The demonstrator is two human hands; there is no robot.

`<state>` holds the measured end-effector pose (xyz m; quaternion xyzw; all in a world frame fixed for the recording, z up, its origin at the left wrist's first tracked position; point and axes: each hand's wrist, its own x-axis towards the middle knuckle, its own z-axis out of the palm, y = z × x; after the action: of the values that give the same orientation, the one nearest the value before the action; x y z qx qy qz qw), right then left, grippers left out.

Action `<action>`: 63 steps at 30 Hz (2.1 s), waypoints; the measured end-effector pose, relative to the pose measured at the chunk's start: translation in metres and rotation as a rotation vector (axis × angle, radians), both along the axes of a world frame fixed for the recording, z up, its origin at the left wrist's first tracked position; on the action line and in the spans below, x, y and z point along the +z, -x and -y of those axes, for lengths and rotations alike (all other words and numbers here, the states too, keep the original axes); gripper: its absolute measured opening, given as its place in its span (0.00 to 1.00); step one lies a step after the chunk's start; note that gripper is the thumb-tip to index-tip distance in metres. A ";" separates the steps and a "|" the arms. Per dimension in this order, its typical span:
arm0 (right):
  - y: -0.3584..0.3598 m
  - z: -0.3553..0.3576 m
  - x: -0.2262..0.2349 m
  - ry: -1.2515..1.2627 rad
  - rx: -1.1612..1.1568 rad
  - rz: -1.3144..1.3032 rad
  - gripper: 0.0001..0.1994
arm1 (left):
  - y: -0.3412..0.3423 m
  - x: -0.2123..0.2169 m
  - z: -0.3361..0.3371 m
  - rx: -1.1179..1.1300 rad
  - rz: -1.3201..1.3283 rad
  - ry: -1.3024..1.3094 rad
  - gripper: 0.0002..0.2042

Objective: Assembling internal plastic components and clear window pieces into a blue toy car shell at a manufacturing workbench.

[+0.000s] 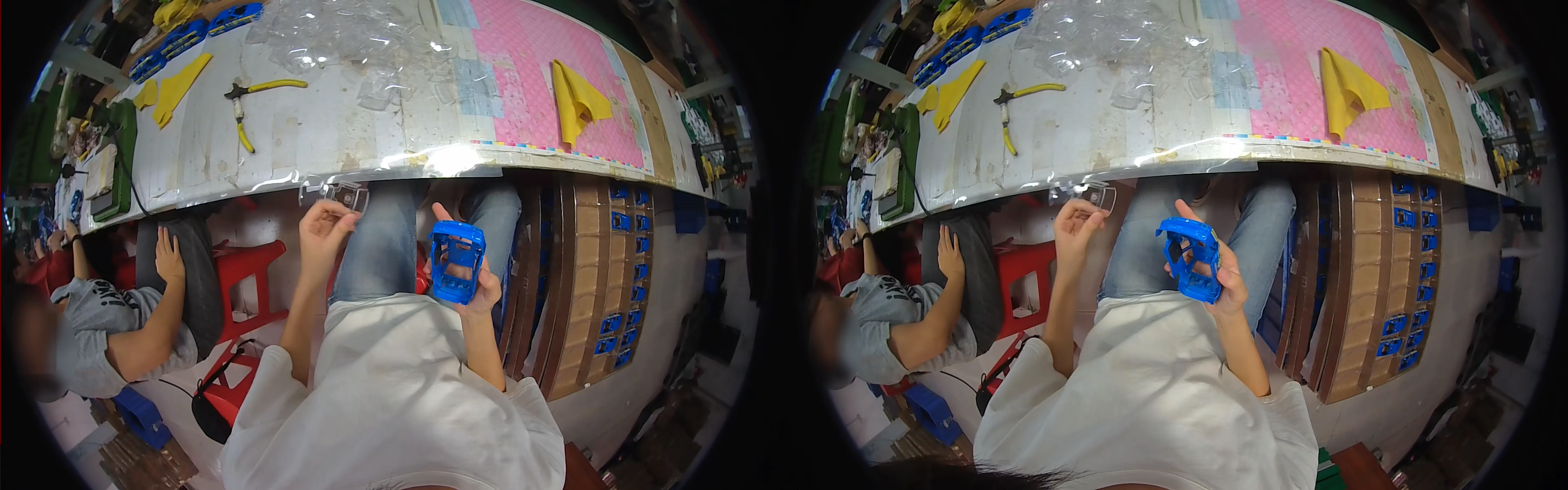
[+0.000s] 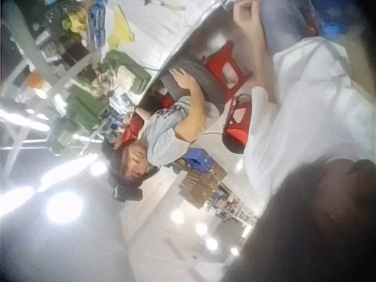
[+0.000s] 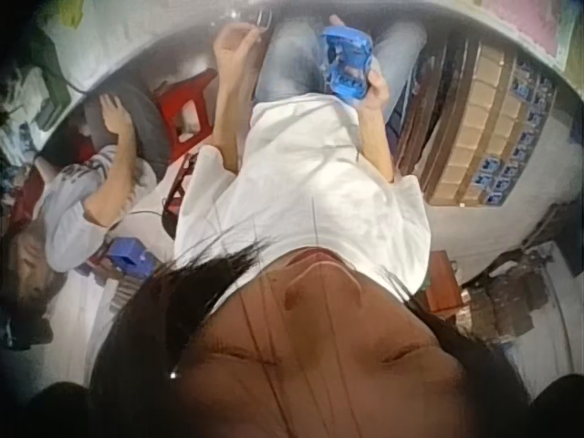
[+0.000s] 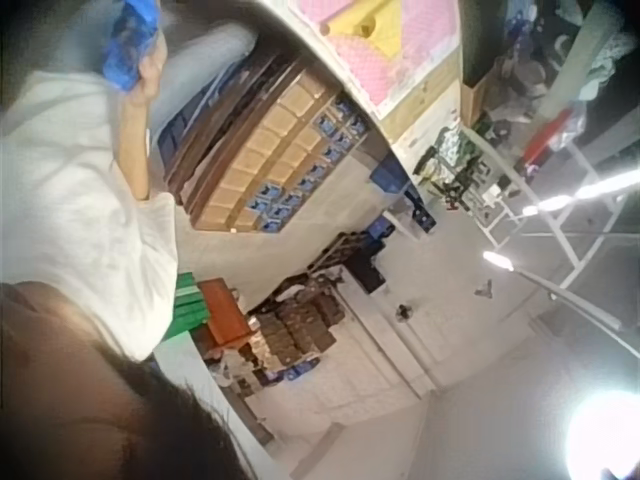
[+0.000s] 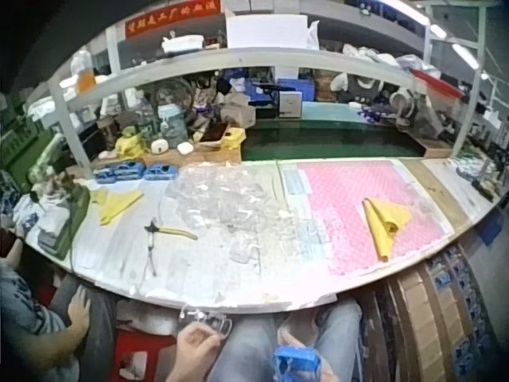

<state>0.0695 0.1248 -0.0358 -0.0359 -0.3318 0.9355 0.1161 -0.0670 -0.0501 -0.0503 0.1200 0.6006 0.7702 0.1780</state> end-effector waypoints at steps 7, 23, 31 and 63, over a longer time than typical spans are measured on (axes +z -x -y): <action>-0.001 -0.003 -0.011 0.009 0.004 0.100 0.37 | -0.004 -0.046 0.066 -0.101 -0.143 0.317 0.03; 0.004 -0.006 -0.015 0.036 0.039 0.165 0.36 | -0.006 -0.054 0.041 -0.332 0.097 -0.017 0.04; 0.015 0.000 -0.009 0.006 0.081 0.147 0.37 | 0.000 -0.029 0.023 -0.438 -0.057 -0.065 0.04; 0.010 -0.002 -0.012 0.121 0.074 0.145 0.35 | -0.039 -0.010 -0.011 -0.360 0.129 -0.260 0.08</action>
<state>0.0600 0.1266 -0.0474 -0.0982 -0.2833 0.9524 0.0550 -0.0284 -0.0386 -0.0606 0.1978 0.4525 0.8030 0.3338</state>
